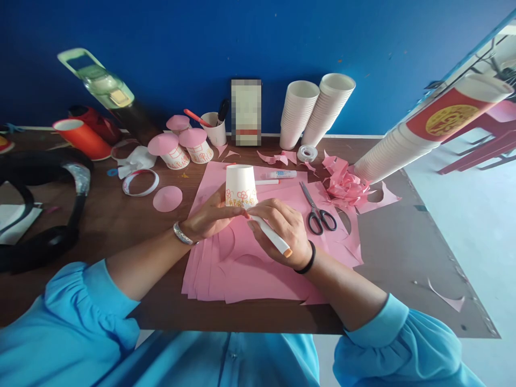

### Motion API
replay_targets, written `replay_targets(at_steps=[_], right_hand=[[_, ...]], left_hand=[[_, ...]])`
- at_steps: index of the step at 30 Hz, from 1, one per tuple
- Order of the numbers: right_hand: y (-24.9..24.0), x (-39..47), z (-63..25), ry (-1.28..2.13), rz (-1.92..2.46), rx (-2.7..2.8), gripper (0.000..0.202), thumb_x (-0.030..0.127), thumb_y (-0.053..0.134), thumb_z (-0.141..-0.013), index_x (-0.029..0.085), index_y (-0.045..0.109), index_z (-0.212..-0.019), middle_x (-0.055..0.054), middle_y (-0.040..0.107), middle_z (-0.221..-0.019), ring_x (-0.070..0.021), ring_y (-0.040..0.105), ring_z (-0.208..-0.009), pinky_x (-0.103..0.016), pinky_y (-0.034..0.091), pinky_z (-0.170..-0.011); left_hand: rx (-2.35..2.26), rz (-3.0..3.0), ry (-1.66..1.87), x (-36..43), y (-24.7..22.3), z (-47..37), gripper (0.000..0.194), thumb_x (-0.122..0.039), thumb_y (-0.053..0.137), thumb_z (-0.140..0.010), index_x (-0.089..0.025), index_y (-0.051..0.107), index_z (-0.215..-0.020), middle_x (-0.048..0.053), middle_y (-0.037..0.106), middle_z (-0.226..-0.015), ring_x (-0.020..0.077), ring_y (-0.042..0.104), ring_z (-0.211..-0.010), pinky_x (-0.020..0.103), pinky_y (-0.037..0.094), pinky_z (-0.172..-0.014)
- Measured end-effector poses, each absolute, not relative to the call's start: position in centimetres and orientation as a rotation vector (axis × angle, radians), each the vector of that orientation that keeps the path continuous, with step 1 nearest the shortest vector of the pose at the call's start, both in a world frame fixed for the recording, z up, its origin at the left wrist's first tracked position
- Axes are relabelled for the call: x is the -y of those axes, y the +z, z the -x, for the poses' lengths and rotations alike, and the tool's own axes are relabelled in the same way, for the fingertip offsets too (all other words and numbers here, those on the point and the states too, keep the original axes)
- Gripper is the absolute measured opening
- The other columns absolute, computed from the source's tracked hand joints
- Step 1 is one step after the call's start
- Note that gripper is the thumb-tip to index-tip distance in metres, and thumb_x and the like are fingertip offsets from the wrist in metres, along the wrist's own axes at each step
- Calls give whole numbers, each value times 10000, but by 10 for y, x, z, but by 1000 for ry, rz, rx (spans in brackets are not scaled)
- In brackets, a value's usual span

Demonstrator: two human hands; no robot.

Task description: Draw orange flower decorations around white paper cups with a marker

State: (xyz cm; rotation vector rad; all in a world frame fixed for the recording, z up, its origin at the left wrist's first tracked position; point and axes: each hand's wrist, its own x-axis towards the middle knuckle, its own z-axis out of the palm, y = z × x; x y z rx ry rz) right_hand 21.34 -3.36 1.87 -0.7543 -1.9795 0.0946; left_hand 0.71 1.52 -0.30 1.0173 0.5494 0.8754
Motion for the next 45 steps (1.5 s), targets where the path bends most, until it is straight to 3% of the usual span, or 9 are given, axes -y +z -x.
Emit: replay_targets(at_steps=[17, 22, 34, 45], right_hand=[[20, 34, -213, 115, 743, 1982, 237, 139, 601, -1020, 230, 658, -1231, -74, 783, -993, -201, 764, -855, -331, 651, -729], [19, 34, -213, 135, 716, 1977, 218, 169, 613, -1024, 229, 663, -1228, -74, 771, -979, -203, 768, -835, -335, 655, -705], [20, 33, -215, 98, 854, 1886, 244, 202, 633, -1025, 245, 660, -1265, -74, 771, -1053, -237, 767, -934, -389, 660, -795], [20, 33, -212, 138, 775, 1913, 249, 198, 621, -1044, 253, 656, -1284, -64, 785, -1042, -221, 777, -904, -363, 657, -761]], left_hand=[[-564, -1028, 865, -14, -2, -8, 560, -268, 925, -782, -253, 594, -1234, 35, 677, -1054, 179, 652, -915, 337, 553, -784], [-573, -994, 859, -15, -3, -6, 614, -257, 925, -776, -262, 593, -1292, 51, 681, -1133, 210, 665, -1010, 375, 550, -874], [-485, -914, 904, -18, -7, -4, 436, -277, 866, -825, -229, 650, -1201, 67, 732, -1128, 213, 699, -1013, 373, 581, -871], [-549, -982, 879, -18, -3, -9, 455, -238, 932, -782, -219, 643, -1133, 28, 706, -984, 166, 666, -891, 319, 551, -801]])
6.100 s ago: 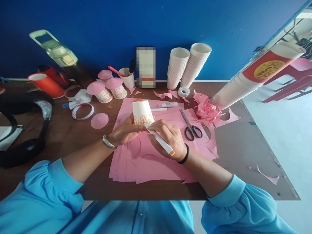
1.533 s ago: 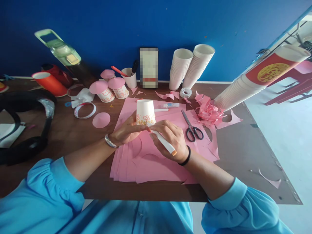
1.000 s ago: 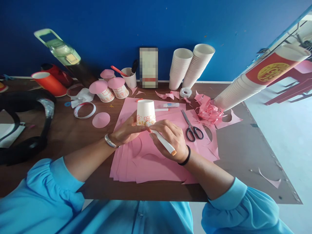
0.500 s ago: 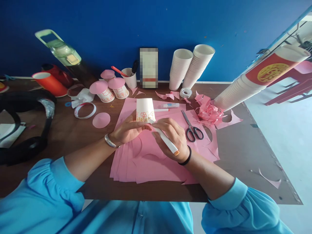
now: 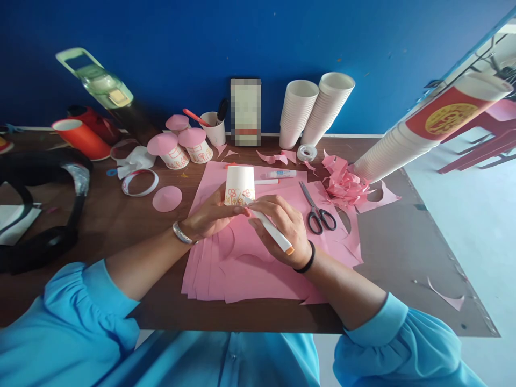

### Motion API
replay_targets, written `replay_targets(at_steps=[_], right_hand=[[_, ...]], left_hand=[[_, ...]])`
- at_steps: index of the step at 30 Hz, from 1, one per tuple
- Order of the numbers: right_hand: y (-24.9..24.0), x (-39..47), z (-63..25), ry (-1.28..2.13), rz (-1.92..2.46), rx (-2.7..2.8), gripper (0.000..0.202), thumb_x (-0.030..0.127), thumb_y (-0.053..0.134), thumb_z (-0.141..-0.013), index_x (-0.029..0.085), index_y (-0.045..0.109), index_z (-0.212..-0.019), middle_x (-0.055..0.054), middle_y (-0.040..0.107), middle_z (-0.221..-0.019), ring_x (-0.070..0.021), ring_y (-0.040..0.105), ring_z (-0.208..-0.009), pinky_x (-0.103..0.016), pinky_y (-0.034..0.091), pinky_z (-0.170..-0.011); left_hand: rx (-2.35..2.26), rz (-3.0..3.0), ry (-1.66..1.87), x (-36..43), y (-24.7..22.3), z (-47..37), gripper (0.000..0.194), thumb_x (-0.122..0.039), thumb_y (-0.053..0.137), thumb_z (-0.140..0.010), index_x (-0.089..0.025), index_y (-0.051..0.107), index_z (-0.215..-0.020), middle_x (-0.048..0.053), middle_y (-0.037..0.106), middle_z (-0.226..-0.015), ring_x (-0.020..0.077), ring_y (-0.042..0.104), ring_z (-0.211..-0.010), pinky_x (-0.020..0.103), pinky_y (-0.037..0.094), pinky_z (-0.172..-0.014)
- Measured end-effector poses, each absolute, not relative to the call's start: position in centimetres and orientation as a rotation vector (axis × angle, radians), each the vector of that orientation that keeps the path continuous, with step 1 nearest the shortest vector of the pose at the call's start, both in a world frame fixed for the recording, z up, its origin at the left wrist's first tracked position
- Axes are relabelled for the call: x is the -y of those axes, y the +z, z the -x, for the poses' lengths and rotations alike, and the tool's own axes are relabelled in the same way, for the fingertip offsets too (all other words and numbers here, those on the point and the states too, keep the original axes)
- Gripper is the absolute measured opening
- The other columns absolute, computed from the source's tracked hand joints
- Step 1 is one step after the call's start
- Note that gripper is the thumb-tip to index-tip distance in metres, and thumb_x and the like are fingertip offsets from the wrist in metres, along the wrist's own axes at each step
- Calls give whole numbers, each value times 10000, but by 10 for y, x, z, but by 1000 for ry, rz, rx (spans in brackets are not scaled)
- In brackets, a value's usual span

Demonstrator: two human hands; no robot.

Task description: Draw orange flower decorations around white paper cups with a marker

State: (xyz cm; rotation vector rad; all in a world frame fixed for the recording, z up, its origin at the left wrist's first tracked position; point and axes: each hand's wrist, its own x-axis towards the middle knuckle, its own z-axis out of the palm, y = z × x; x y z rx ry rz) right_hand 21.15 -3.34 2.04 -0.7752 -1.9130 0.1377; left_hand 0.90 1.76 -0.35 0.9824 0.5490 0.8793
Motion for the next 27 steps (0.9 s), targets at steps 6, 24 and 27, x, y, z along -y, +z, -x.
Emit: replay_targets(at_steps=[6, 24, 27], right_hand=[[21, 34, -213, 119, 785, 1931, 232, 170, 617, -1039, 239, 653, -1257, -57, 777, -1014, -201, 751, -870, -342, 634, -747], [22, 33, -213, 107, 751, 1969, 235, 134, 616, -1023, 228, 645, -1237, -92, 768, -992, -223, 755, -856, -344, 650, -727], [21, 33, -213, 103, 776, 1959, 233, 154, 618, -1028, 232, 645, -1245, -74, 772, -1002, -215, 751, -856, -352, 646, -729]], left_hand=[[-542, -912, 906, -19, -9, -6, 442, -243, 905, -808, -237, 661, -1176, 34, 708, -1053, 187, 687, -964, 352, 572, -859], [-522, -937, 875, -18, -5, -6, 374, -241, 902, -798, -221, 714, -1122, 51, 720, -1029, 199, 684, -972, 340, 570, -842], [-526, -931, 871, -19, -5, -5, 389, -229, 903, -787, -219, 707, -1123, 49, 720, -1025, 194, 681, -964, 337, 569, -843]])
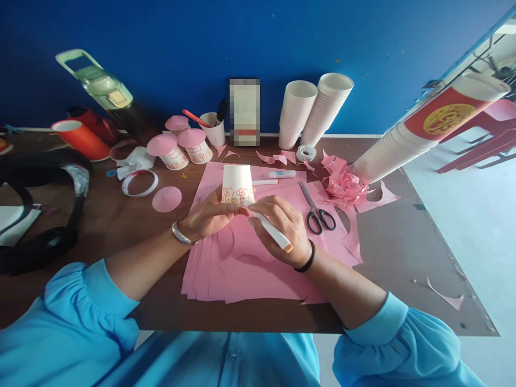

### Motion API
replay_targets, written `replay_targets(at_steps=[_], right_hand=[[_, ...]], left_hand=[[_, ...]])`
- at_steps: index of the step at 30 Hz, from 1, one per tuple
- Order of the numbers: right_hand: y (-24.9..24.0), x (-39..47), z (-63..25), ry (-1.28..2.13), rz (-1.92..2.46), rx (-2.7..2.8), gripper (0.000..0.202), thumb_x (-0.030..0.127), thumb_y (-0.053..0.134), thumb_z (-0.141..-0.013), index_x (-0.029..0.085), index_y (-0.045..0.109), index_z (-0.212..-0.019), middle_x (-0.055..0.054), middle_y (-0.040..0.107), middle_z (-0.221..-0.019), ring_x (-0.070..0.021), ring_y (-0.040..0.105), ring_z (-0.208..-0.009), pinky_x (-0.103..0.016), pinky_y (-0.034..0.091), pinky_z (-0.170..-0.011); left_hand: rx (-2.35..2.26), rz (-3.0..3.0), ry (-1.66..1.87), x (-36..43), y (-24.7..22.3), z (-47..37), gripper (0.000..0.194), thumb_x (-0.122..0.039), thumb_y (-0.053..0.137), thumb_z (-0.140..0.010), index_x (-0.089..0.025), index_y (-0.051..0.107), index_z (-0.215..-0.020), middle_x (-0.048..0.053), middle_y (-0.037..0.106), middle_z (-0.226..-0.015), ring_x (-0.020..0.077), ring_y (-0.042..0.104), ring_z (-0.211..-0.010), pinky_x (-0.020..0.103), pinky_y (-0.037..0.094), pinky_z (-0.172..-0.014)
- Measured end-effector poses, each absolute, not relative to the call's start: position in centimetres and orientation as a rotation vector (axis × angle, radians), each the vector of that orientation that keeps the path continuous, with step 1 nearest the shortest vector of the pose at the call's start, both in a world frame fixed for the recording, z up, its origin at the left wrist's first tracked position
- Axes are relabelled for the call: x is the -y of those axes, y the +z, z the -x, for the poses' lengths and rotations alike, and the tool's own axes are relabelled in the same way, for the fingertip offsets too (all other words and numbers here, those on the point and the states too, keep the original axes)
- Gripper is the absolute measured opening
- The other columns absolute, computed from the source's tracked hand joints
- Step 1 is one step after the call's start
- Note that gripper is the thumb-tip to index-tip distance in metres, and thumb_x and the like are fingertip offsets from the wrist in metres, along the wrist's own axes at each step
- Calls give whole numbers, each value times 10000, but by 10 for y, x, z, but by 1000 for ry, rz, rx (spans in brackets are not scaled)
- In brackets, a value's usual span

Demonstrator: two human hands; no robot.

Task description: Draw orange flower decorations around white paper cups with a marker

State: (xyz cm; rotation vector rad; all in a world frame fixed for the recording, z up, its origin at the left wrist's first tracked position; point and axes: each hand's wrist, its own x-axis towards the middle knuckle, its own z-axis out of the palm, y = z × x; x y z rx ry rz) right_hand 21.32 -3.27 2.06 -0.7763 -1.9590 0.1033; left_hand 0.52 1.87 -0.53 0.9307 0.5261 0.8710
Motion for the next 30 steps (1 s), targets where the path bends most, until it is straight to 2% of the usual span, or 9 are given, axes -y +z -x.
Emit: replay_targets(at_steps=[10, 30], right_hand=[[18, 33, -214, 126, 769, 1925, 266, 152, 621, -1003, 239, 682, -1247, -63, 781, -979, -218, 757, -841, -355, 642, -728], [17, 33, -213, 115, 750, 1962, 210, 160, 617, -1019, 216, 664, -1216, -84, 766, -975, -209, 747, -832, -333, 636, -705]], left_hand=[[-516, -930, 886, -18, -8, -5, 437, -228, 894, -809, -237, 674, -1187, 48, 712, -1076, 201, 682, -998, 350, 572, -860], [-533, -999, 860, -18, -3, -6, 382, -260, 914, -791, -201, 701, -1102, 49, 695, -997, 185, 646, -933, 327, 555, -807]])
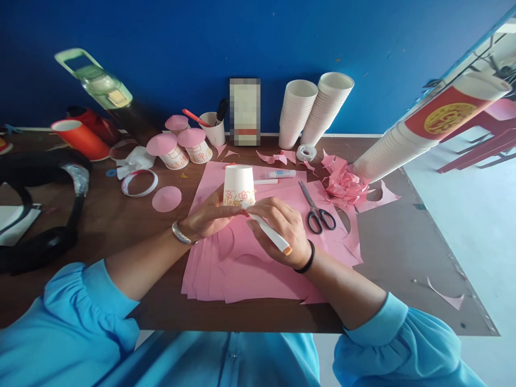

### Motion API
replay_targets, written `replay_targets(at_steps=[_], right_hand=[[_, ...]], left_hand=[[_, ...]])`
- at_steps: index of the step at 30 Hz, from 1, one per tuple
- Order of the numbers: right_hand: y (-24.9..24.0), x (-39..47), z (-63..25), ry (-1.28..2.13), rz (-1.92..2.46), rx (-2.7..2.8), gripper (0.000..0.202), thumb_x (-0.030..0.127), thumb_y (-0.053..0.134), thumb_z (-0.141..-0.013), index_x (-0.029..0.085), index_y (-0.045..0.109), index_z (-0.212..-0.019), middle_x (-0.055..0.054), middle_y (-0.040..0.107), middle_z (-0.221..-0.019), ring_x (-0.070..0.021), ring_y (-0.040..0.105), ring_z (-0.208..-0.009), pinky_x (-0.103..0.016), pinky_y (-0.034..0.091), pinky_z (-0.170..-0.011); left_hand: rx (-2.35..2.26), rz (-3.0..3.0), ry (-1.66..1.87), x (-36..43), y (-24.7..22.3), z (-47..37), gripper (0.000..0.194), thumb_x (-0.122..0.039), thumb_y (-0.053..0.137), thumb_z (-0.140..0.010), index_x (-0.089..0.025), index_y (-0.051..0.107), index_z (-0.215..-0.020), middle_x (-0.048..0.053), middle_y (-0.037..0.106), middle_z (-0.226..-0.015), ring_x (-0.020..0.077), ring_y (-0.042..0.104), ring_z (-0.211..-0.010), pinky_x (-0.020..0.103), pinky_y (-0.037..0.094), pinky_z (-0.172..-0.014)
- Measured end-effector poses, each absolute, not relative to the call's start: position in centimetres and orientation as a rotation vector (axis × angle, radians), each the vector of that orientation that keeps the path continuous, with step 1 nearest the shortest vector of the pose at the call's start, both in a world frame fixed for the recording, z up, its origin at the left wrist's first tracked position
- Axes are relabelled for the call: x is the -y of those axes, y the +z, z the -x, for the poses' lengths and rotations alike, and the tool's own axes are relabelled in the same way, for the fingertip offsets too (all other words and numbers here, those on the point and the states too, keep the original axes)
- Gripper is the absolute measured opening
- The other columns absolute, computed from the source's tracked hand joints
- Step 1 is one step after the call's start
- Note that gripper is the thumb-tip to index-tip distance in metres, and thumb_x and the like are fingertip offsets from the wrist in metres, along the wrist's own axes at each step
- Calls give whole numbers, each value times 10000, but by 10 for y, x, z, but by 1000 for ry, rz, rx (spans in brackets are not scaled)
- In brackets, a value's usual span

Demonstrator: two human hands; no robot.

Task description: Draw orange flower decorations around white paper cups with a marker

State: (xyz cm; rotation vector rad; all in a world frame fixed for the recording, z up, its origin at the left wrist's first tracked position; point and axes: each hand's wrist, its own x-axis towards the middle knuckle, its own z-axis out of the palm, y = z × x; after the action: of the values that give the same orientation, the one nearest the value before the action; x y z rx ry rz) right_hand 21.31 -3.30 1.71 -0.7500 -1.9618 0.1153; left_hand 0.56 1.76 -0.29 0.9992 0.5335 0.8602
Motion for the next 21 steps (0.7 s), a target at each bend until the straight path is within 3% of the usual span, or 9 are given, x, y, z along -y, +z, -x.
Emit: replay_targets(at_steps=[11, 17, 21], right_hand=[[18, 33, -213, 126, 716, 1973, 194, 169, 615, -1028, 209, 657, -1213, -88, 779, -985, -204, 758, -838, -336, 647, -717], [21, 34, -214, 101, 717, 1942, 212, 173, 619, -1027, 217, 659, -1230, -73, 771, -981, -207, 752, -843, -340, 642, -713], [21, 34, -215, 84, 797, 1906, 233, 199, 619, -1038, 232, 650, -1267, -70, 758, -1009, -221, 752, -890, -367, 653, -753]], left_hand=[[-529, -977, 864, -17, -4, -6, 494, -249, 940, -762, -226, 699, -1193, 49, 716, -1071, 200, 662, -986, 348, 557, -865], [-513, -959, 872, -19, -7, -4, 401, -244, 918, -766, -208, 721, -1114, 46, 729, -1000, 185, 670, -931, 317, 561, -817], [-483, -904, 889, -20, -7, -3, 439, -283, 901, -790, -224, 708, -1179, 59, 767, -1060, 209, 720, -961, 349, 585, -853]])
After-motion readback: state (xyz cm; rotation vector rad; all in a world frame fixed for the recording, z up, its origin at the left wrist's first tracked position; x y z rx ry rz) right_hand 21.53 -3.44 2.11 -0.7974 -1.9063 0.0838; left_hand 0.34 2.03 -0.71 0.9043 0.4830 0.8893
